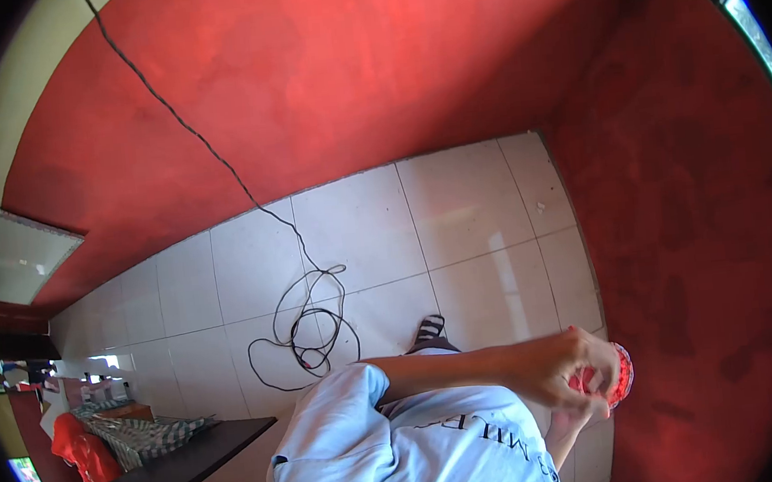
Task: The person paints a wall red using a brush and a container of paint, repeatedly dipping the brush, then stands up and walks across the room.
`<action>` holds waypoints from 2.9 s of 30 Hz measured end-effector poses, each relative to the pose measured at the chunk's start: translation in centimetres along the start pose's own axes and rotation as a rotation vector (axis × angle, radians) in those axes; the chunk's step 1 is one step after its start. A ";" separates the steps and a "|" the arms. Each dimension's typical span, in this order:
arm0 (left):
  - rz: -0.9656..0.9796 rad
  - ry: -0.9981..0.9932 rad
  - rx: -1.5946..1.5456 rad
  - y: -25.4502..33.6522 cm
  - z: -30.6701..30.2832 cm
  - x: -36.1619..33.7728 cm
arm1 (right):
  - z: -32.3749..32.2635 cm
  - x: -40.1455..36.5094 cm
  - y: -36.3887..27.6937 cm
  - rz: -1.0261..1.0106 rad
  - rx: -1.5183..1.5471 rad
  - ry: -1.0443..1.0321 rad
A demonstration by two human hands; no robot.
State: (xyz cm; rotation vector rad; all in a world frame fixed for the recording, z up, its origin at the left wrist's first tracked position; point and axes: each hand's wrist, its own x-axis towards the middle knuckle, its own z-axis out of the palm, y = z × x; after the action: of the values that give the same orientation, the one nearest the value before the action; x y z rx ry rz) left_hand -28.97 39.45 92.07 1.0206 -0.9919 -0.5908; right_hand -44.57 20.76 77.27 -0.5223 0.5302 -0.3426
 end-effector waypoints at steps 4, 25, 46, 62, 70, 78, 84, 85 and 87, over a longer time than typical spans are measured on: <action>-0.385 0.129 0.806 -3.0 -2.1 -4.2 | -0.7 1.3 0.4 0.034 0.007 -0.117; -0.376 0.543 0.835 -5.2 -2.1 -13.1 | 6.8 4.0 9.6 0.304 -0.318 -0.403; -0.257 0.355 0.703 -7.2 -2.6 -12.1 | 3.8 2.3 8.5 0.190 -0.535 -0.216; -0.207 0.272 0.696 -8.7 3.7 -7.5 | -2.4 -0.1 2.2 0.074 -0.533 -0.198; -0.208 -0.044 0.629 -11.6 16.1 -1.4 | -12.5 -6.5 -7.1 -0.152 -0.455 -0.055; -0.174 -0.290 0.529 -15.4 26.9 1.5 | -22.6 -15.0 -13.3 -0.378 -0.411 0.201; -0.244 -0.515 0.440 -18.3 30.6 5.6 | -26.9 -19.3 -16.5 -0.463 -0.356 0.259; -0.248 -0.529 0.426 -19.7 30.1 6.3 | -28.2 -18.1 -15.7 -0.503 -0.344 0.260; -0.258 -0.559 0.397 -20.2 31.3 7.7 | -30.4 -18.7 -15.2 -0.603 -0.317 0.294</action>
State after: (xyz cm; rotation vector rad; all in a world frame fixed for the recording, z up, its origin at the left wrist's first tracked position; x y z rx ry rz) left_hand -52.69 11.39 82.25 1.3847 -1.5226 -0.9474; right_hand -79.35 4.99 70.43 -0.9486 0.7114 -0.9291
